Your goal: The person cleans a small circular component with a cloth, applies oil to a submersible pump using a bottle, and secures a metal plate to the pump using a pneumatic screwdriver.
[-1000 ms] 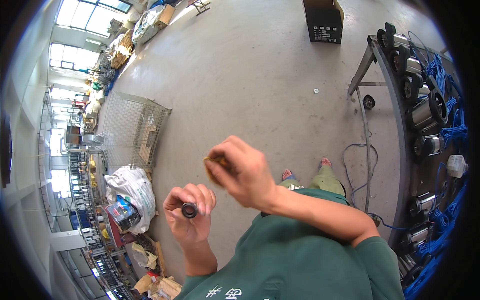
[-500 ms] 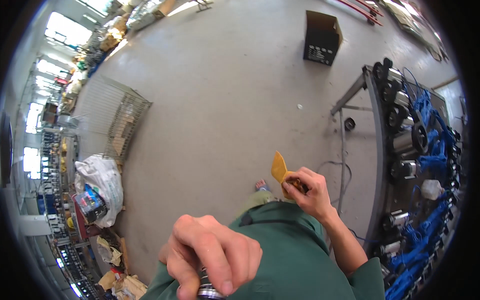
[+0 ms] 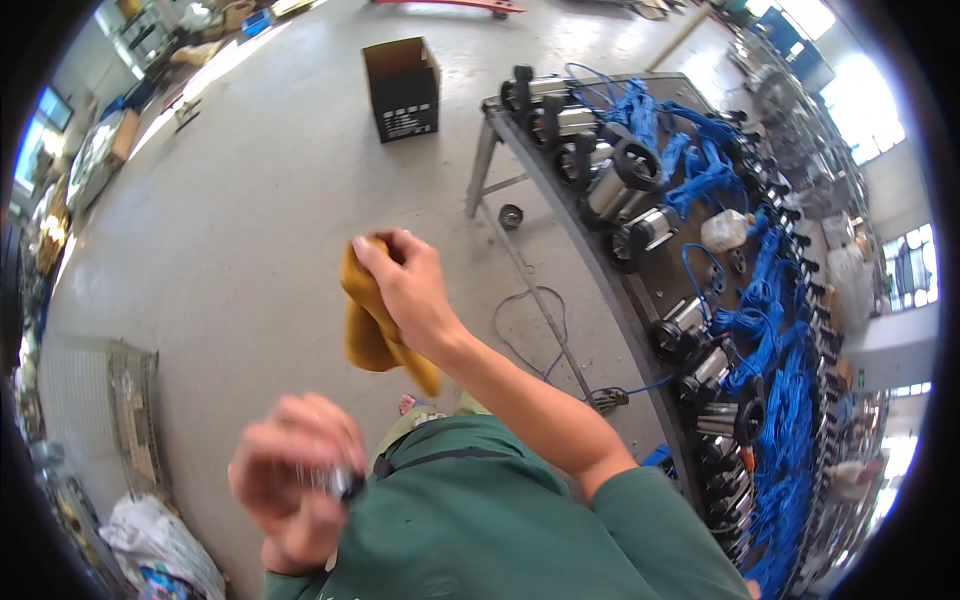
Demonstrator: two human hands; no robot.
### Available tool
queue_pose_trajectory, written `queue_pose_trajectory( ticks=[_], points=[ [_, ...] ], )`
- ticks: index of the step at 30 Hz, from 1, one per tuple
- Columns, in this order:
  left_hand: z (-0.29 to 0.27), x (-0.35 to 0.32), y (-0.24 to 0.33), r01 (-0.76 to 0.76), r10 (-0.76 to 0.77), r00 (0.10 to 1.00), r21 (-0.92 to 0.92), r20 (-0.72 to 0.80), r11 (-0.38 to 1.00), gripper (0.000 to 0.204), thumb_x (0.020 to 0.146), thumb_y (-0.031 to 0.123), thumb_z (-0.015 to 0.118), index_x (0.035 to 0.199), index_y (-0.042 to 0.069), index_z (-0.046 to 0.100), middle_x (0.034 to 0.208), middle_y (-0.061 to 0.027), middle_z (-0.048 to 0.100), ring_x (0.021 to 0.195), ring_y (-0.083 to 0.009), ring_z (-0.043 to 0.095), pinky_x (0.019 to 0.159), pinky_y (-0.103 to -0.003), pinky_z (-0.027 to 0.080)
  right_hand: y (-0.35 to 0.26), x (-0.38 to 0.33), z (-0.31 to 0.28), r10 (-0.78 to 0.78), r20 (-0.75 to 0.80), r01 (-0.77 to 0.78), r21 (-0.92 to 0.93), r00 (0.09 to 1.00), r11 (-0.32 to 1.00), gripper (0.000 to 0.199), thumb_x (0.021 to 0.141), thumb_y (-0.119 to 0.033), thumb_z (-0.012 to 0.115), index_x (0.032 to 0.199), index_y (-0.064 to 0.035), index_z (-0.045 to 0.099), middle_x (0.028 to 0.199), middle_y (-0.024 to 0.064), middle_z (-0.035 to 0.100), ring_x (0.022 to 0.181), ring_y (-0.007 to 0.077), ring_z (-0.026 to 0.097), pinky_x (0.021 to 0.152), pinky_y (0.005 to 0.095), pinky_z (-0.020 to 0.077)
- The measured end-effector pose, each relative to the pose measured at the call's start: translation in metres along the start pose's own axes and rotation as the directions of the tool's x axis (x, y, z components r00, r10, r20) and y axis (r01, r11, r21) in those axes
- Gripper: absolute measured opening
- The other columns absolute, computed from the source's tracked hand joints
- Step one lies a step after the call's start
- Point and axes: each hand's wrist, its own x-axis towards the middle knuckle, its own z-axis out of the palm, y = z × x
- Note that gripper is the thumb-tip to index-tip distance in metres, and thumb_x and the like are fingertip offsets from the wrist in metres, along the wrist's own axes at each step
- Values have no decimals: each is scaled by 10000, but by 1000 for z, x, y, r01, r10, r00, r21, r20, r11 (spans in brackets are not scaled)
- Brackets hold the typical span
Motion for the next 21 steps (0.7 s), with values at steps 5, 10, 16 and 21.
queue_pose_trajectory(
  ticks=[5, 10, 16, 21],
  points=[
    [-3, 2, -75, -12, 185, 930, 477, -318, 879, 294, 793, -99, 776, 1055, -60, 648, 989, -155, 646, 837, -196, 611, 749, -294, 521, -37, 45, 34, -117, -242, 217, 444, 963, 869, 178, 1006, -191, 626, 1017, -17, 663, 915, 68, 694, 787, 139, 666, 717, 288, 558],
    [-2, 20, -101, -112, 358, 925, 812, -125, 573, 271, 781, 34, 851, 989, -6, 683, 894, -115, 665, 755, -264, 623, 640, -343, 518, -30, 57, 44, -156, -415, 338, 413, 897, 846, 174, 1011, -190, 617, 1008, -21, 657, 920, 64, 688, 805, 137, 662, 738, 278, 549],
    [-9, 23, -99, -56, 408, 890, 839, -204, 542, 181, 882, 62, 793, 975, -25, 664, 894, -100, 668, 695, -163, 585, 587, -284, 483, -43, 44, 60, -386, -519, 538, 178, 763, 824, 173, 1018, -173, 629, 1001, -1, 644, 912, 10, 659, 797, 67, 576, 710, 231, 477],
    [-10, 28, -94, -44, 430, 873, 843, -229, 536, 148, 924, 66, 747, 983, -32, 653, 903, -98, 648, 690, -156, 562, 567, -279, 454, -53, 42, 71, -394, -551, 579, 210, 736, 788, 174, 1011, -171, 631, 1007, 1, 657, 914, 22, 668, 820, 76, 579, 738, 232, 475]
  ],
)
